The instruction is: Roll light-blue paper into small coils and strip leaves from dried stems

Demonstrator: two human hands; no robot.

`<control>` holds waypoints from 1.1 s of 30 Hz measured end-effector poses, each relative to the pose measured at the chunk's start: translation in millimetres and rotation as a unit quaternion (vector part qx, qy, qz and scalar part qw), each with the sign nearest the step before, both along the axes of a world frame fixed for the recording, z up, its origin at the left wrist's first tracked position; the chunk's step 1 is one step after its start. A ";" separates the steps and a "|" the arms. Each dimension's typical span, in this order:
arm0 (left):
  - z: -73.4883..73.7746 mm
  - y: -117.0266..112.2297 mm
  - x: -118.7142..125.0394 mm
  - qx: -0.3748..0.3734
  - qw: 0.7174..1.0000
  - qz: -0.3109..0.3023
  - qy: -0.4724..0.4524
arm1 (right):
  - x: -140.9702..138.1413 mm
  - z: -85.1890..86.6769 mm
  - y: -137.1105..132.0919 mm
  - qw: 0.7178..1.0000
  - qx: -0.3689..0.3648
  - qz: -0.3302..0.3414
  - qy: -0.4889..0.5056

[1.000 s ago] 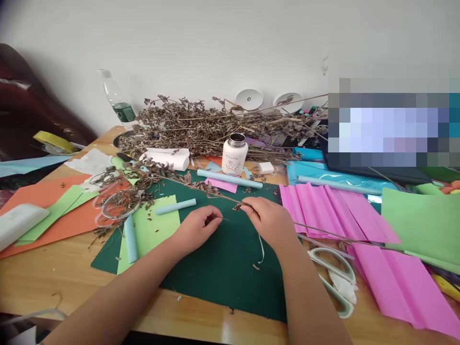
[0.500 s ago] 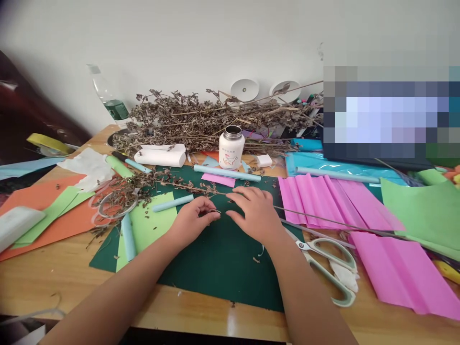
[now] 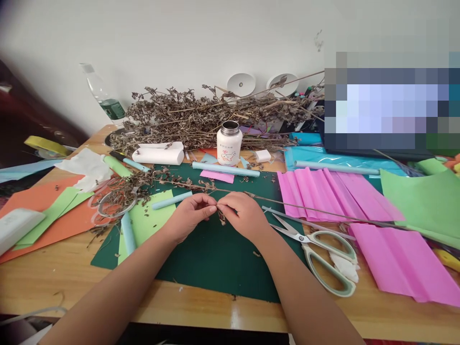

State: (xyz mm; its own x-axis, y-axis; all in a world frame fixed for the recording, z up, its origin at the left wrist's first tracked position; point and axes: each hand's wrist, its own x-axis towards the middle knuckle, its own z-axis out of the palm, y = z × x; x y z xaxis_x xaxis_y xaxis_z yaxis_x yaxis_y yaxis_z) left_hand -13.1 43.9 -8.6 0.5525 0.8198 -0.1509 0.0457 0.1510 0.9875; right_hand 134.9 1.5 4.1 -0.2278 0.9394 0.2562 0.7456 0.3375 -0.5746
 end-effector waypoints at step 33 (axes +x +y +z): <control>4.5 -2.7 -1.2 0.013 0.995 -0.023 -0.097 | 3.9 9.5 -11.7 0.993 -0.015 0.014 -0.115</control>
